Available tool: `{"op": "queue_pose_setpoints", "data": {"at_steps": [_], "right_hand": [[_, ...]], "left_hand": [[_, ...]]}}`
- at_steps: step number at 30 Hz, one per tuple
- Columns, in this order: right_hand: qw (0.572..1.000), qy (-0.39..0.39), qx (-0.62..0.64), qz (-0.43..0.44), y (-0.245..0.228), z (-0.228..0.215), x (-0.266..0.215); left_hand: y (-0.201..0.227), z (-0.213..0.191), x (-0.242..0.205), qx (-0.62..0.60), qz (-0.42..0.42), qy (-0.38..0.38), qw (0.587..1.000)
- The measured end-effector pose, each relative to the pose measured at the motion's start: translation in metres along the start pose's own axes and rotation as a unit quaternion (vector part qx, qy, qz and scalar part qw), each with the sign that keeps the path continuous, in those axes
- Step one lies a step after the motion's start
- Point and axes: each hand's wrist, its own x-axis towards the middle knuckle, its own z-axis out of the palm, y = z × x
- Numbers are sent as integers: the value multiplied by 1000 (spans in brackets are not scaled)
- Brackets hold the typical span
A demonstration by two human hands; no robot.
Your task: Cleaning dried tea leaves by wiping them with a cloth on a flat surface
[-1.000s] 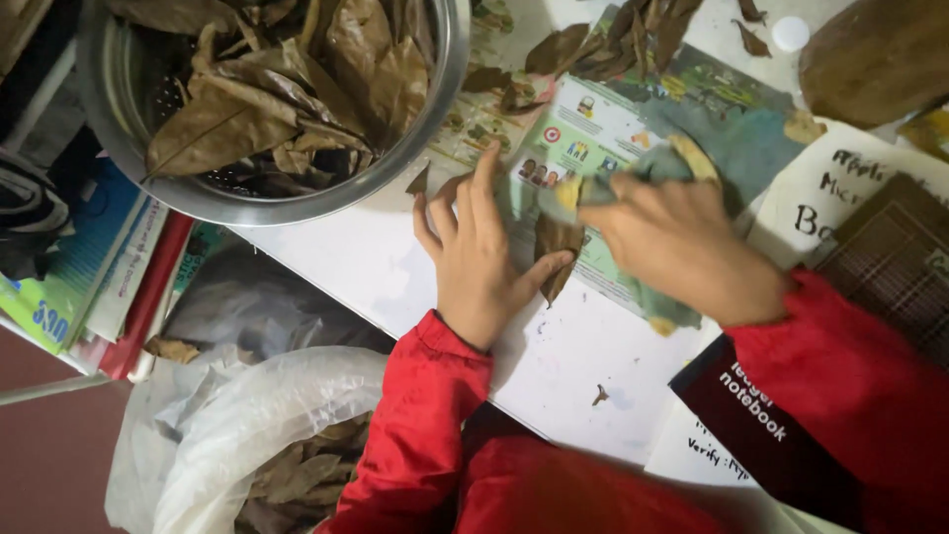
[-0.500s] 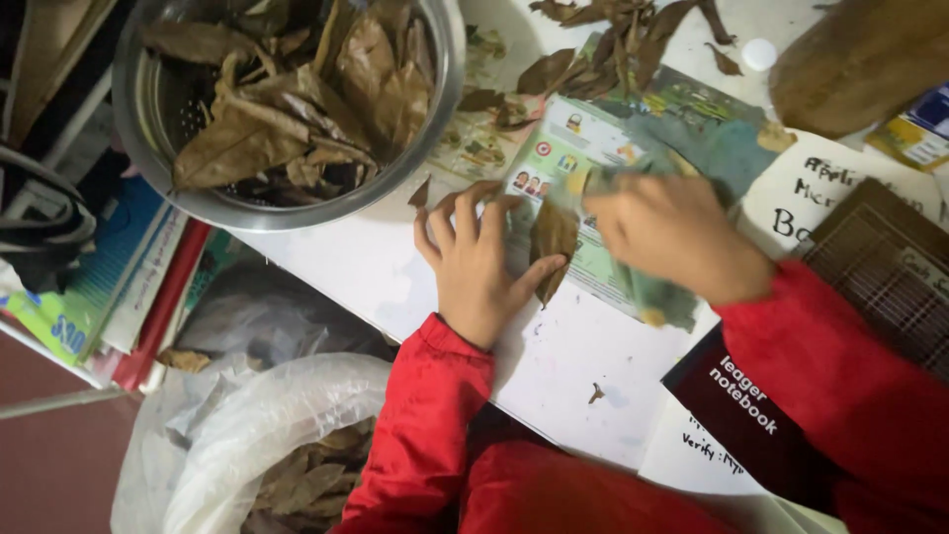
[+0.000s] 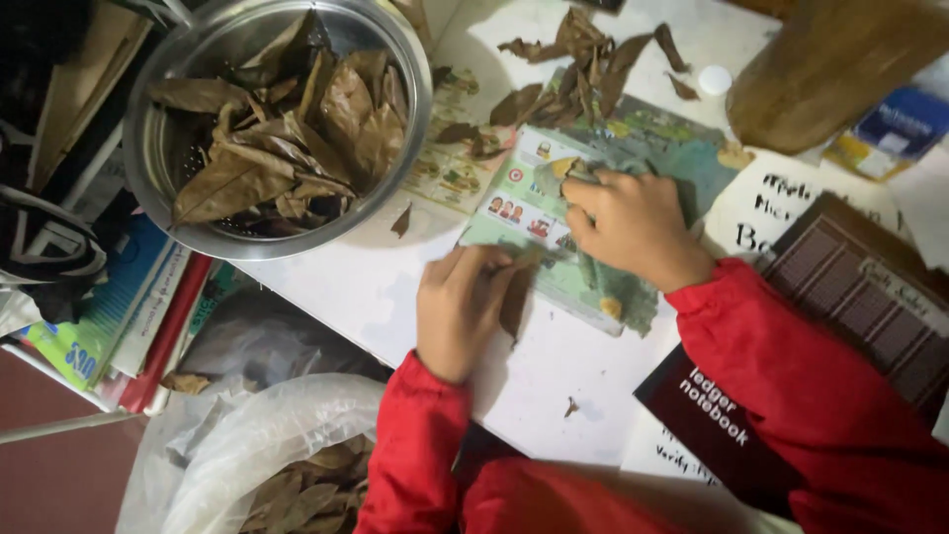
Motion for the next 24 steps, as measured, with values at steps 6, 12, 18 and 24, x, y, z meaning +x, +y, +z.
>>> {"op": "queue_pose_setpoints", "data": {"at_steps": [6,12,18,24], "right_hand": [[1000,-6,5,-3,-6,-10,2],[995,51,5,-89,-9,-26,5],[995,52,-5,-83,-6,-19,3],[996,53,-4,-78,-11,-27,4]], "left_hand": [[50,-74,12,-41,-10,119,992],[-3,-176,61,264,236,260,899],[-75,-206,89,328,107,180,921],[-12,-213,-42,396,31,123,910]]}}
